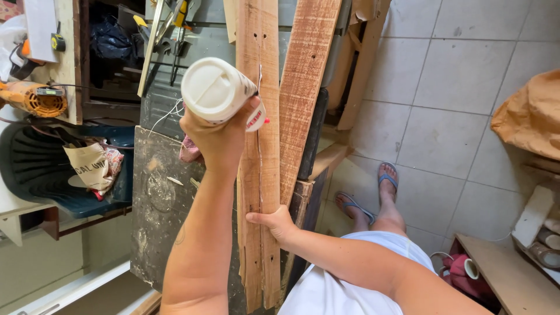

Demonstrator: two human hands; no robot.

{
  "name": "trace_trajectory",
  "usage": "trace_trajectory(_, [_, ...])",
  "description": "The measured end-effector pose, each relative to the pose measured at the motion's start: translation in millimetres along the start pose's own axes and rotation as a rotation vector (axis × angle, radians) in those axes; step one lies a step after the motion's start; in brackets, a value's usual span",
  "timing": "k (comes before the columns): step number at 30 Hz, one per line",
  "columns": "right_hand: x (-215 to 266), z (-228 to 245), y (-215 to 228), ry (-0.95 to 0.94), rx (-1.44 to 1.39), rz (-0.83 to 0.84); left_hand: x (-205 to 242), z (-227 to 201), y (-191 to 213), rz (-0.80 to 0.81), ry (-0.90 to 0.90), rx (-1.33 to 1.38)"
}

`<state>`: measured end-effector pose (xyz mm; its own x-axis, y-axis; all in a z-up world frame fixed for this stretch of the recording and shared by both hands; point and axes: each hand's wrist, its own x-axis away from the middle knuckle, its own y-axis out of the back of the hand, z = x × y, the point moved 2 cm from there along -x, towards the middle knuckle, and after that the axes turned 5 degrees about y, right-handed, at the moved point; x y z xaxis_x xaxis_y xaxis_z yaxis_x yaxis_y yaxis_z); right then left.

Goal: Applying wood glue to the edges of wooden planks and securing them together with a clamp on a workbench.

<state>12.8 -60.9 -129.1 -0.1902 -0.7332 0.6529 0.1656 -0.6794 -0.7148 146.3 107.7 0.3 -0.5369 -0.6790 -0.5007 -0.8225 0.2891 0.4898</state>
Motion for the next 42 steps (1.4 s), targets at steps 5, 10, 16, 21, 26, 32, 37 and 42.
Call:
trace_trajectory(5, [10,7,-5,0.008,0.017,-0.006,32,-1,32,-0.008,0.131,0.083])
trace_trajectory(10, [8,4,0,0.016,0.037,-0.044,37,-38,128,-0.134,0.303,0.212])
trace_trajectory(16, [-3,-6,12,0.010,0.117,-0.036,121,86,295,-0.524,0.952,0.159])
trace_trajectory(21, [1,-5,5,0.072,0.112,-0.092,216,133,336,-0.114,1.360,-0.091])
trace_trajectory(26, [-7,-13,19,0.083,0.141,-0.111,281,177,343,0.022,1.467,-0.300])
trace_trajectory(32, [-9,-16,20,0.082,0.130,-0.125,309,207,343,0.288,1.442,-0.592])
trace_trajectory(37, [-8,-19,21,0.087,0.088,-0.116,195,165,316,0.538,1.205,-1.147])
trace_trajectory(42, [-4,-12,15,0.073,0.084,-0.069,39,97,183,0.226,-0.339,-0.880])
